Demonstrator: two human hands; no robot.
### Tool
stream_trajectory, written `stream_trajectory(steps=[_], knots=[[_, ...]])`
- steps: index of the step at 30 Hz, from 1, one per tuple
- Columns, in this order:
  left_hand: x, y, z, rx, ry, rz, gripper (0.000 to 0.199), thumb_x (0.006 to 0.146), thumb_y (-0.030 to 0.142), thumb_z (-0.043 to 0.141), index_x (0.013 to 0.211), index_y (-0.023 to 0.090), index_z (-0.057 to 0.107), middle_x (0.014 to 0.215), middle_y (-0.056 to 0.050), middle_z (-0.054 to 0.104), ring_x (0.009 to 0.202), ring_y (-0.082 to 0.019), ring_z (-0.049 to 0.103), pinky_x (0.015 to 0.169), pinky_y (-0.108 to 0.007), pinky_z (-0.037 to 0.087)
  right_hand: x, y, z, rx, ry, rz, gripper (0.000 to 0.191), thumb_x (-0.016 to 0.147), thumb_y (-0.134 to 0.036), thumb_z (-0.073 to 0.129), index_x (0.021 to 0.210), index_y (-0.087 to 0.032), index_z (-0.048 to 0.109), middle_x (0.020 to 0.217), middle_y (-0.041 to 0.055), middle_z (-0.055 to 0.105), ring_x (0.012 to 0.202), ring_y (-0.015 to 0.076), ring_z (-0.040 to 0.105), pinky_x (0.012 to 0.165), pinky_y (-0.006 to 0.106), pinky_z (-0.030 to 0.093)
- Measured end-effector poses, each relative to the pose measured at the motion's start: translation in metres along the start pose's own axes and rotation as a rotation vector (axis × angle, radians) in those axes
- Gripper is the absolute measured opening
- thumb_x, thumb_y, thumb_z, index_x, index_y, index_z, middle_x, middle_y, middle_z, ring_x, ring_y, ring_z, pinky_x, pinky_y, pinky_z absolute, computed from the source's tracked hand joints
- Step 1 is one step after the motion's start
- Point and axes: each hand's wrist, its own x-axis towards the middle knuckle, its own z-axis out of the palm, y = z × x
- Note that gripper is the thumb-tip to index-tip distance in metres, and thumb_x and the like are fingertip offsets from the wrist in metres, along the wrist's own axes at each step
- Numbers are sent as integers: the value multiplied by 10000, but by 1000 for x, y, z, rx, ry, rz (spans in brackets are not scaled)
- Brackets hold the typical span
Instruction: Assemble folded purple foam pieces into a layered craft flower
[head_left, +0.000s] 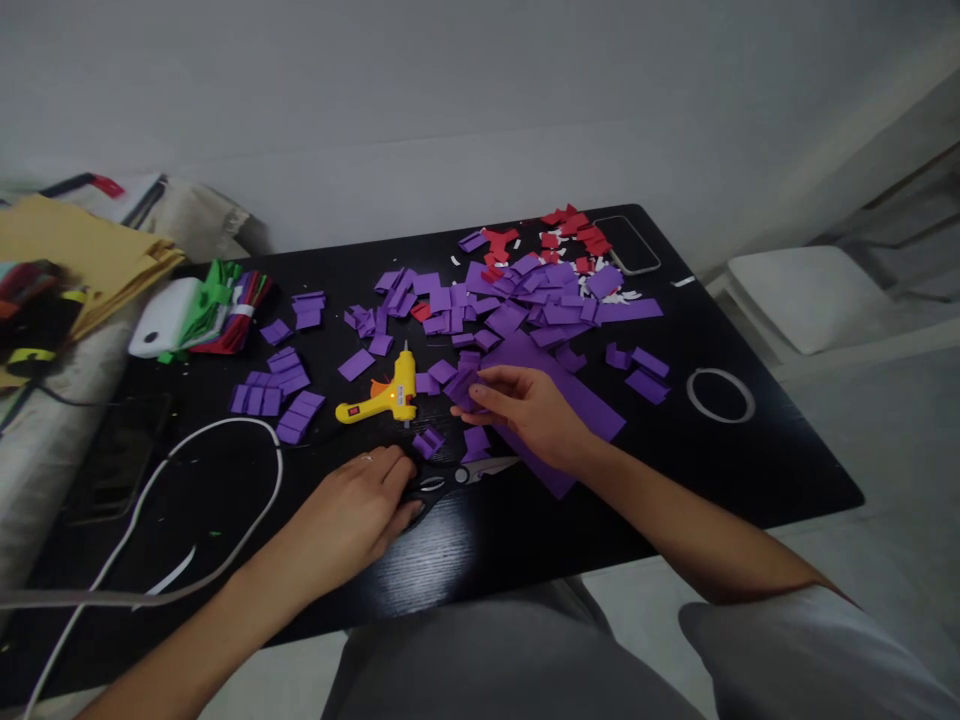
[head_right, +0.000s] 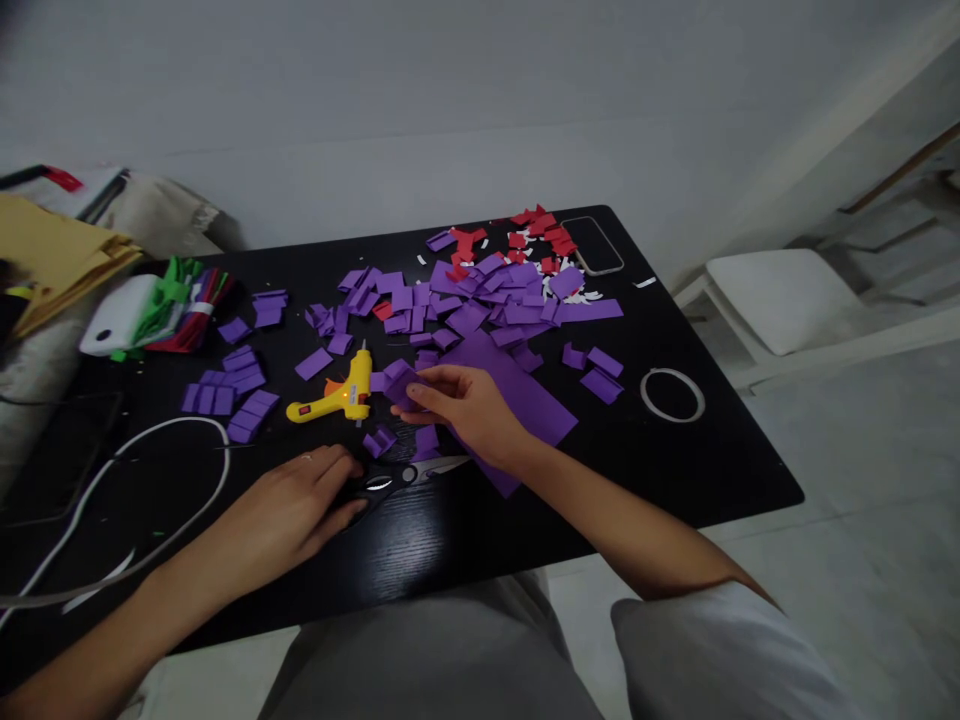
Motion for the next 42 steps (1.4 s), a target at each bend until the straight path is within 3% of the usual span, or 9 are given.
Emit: stream_trajectory(steps=[4, 8, 11, 15, 18, 22, 29, 35, 42], knots=[[-17, -10, -8, -132, -35, 20, 160, 1039, 339, 549, 1044, 199, 626, 976, -64, 746, 791, -245, 772, 711, -359, 618, 2, -5, -3, -17, 63, -74, 367, 658, -398, 980, 876, -192, 768, 844, -7, 804, 834, 193, 811, 902, 374, 687], [-40, -28, -11, -234, -23, -102, 247, 1081, 407, 465, 1239, 242, 558, 1164, -63, 781, 963, -233, 805, 827, -332, 640, 3, -14, -5, -24, 105, -164, 343, 691, -408, 965, 877, -200, 765, 869, -6, 817, 833, 181, 813, 937, 381, 681], [-46, -35, -11, -311, 59, -173, 276, 1056, 433, 508, 1264, 254, 533, 1165, -65, 764, 996, -234, 791, 842, -320, 639, 2, -17, -4, -18, 103, -193, 334, 700, -408, 964, 870, -202, 764, 870, -9, 817, 863, 199, 820, 978, 421, 673], [-36, -34, -10, -402, 220, -272, 349, 974, 512, 627, 1171, 241, 532, 972, -31, 725, 680, -179, 718, 519, -248, 550, -1, -15, -2, -48, 56, -234, 284, 754, -392, 937, 908, -214, 778, 919, 6, 826, 875, 208, 822, 996, 463, 666], [-26, -31, -13, -384, 356, -298, 396, 900, 552, 718, 1087, 239, 565, 900, 1, 705, 697, -170, 704, 577, -249, 555, -6, -14, -1, -94, 27, -279, 240, 797, -377, 910, 935, -228, 782, 941, 7, 826, 890, 206, 820, 977, 464, 673], [-19, -26, -18, -358, 446, -242, 422, 869, 556, 759, 1102, 234, 617, 923, -2, 736, 760, -188, 726, 684, -279, 584, -11, -14, -1, -148, 31, -317, 222, 815, -365, 900, 945, -230, 780, 914, 4, 819, 872, 199, 813, 933, 446, 694], [-17, -25, -13, -275, 430, -160, 543, 848, 592, 771, 1214, 243, 575, 1090, -67, 734, 897, -258, 752, 794, -360, 622, -14, -13, -1, -148, 16, -347, 179, 842, -355, 880, 948, -245, 787, 943, 7, 828, 893, 194, 809, 893, 412, 709], [-14, -25, -10, -111, 492, -130, 301, 928, 341, 648, 1192, 222, 566, 1076, -86, 740, 919, -250, 758, 805, -363, 619, -14, -13, 0, -213, 41, -321, 258, 810, -427, 898, 937, -247, 766, 923, 14, 828, 878, 220, 816, 871, 417, 703], [-8, -23, -15, -90, 507, -83, 261, 912, 335, 628, 1146, 221, 603, 1015, -74, 758, 874, -255, 764, 783, -359, 617, -12, -12, -4, -273, 60, -329, 259, 817, -430, 891, 930, -235, 762, 843, 9, 814, 799, 199, 808, 732, 318, 685]])
